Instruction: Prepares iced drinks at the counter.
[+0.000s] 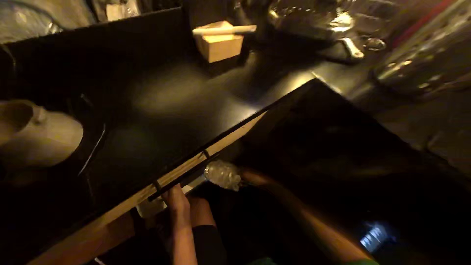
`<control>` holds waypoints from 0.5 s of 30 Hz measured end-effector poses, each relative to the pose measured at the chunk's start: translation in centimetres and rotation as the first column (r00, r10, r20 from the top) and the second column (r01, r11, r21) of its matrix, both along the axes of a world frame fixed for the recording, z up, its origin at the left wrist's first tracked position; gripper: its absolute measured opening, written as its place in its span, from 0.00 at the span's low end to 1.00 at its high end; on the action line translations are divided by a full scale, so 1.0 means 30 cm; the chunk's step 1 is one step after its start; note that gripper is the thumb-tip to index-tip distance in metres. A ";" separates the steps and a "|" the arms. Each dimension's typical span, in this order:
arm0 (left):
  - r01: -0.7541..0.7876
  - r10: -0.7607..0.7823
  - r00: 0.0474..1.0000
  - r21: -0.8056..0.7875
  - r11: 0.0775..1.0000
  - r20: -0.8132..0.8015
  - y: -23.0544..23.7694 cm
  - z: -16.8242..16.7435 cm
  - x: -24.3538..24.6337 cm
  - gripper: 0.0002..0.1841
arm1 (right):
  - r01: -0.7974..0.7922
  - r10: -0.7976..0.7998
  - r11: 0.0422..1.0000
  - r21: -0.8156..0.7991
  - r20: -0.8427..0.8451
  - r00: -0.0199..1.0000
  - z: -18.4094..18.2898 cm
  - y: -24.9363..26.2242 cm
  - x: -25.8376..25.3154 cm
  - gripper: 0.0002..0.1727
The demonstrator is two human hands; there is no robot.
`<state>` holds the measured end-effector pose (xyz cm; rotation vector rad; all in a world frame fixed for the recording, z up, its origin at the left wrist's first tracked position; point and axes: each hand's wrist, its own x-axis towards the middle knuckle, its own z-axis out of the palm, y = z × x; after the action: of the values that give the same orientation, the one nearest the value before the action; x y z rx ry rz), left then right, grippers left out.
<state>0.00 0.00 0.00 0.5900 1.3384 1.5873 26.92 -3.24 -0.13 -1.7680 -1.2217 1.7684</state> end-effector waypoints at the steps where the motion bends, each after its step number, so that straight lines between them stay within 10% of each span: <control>1: 0.018 -0.019 0.999 0.010 1.000 0.028 -0.018 -0.008 0.009 0.21 | 0.012 -0.012 1.000 -0.018 0.018 1.000 0.020 -0.055 0.016 0.17; 15: 0.438 -0.481 0.876 -0.434 0.787 0.013 -0.179 0.003 0.025 0.18 | 0.407 -0.409 0.912 -0.056 -0.049 0.911 0.642 -0.577 0.108 0.23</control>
<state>0.74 -5.37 0.10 0.6644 1.4240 0.8391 30.15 -20.56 19.13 -1.8186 -0.7220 1.5949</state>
